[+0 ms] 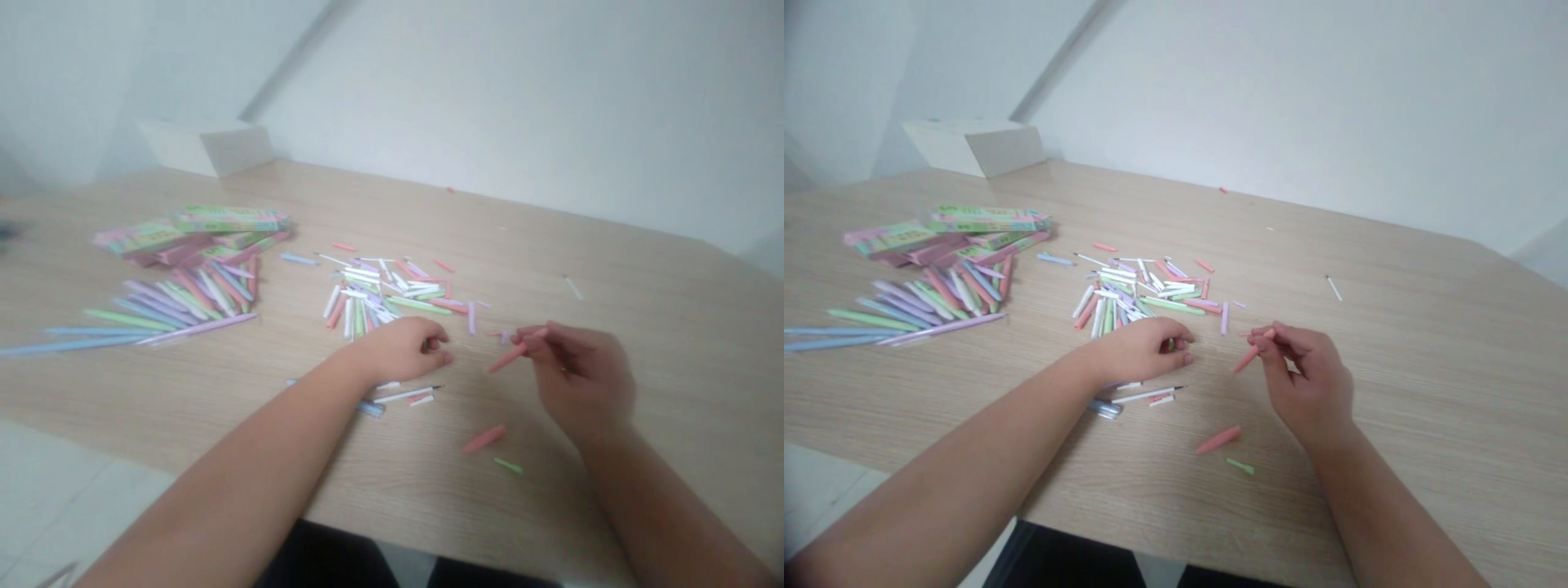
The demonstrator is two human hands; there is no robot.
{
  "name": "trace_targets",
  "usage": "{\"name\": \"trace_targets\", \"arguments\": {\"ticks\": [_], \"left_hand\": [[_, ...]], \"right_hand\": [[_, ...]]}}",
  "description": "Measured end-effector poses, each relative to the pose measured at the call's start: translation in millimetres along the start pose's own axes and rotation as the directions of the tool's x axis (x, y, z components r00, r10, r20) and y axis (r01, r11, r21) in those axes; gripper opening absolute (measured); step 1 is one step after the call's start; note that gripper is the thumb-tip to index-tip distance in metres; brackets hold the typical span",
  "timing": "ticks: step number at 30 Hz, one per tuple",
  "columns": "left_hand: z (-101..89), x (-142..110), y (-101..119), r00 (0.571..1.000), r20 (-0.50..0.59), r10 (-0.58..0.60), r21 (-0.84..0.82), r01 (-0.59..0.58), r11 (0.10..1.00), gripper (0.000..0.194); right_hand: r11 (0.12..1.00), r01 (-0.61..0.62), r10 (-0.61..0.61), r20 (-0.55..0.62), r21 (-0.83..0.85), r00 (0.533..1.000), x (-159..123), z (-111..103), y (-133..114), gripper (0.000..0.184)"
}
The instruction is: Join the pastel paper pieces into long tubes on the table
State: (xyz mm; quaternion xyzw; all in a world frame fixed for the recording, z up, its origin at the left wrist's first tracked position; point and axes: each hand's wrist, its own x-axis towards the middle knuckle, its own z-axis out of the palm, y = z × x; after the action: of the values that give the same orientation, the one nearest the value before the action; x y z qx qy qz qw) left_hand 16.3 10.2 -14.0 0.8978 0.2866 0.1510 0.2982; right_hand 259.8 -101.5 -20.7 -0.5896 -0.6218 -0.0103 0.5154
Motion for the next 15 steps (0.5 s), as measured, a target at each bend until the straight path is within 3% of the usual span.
{"name": "trace_targets", "arguments": {"ticks": [6,12,15], "left_hand": [[0.3,-0.2,-1.8,1.0,0.005,0.017,-0.001,-0.017,1.0,0.043],[0.4,2.0,0.2,0.999,-0.018,0.044,-0.006,-0.044,0.999,0.05],[-0.4,4.1,1.1,0.999,0.003,0.043,-0.019,-0.043,0.999,0.063]], "right_hand": [[0.999,0.029,-0.028,-0.017,0.027,0.999,1.7,0.7,0.2,0.021],[0.975,-0.06,0.091,-0.139,0.214,0.986,8.6,5.3,-26.0,0.042],[0.972,-0.081,0.092,-0.04,0.222,0.995,13.6,0.8,-42.3,0.042]]}}
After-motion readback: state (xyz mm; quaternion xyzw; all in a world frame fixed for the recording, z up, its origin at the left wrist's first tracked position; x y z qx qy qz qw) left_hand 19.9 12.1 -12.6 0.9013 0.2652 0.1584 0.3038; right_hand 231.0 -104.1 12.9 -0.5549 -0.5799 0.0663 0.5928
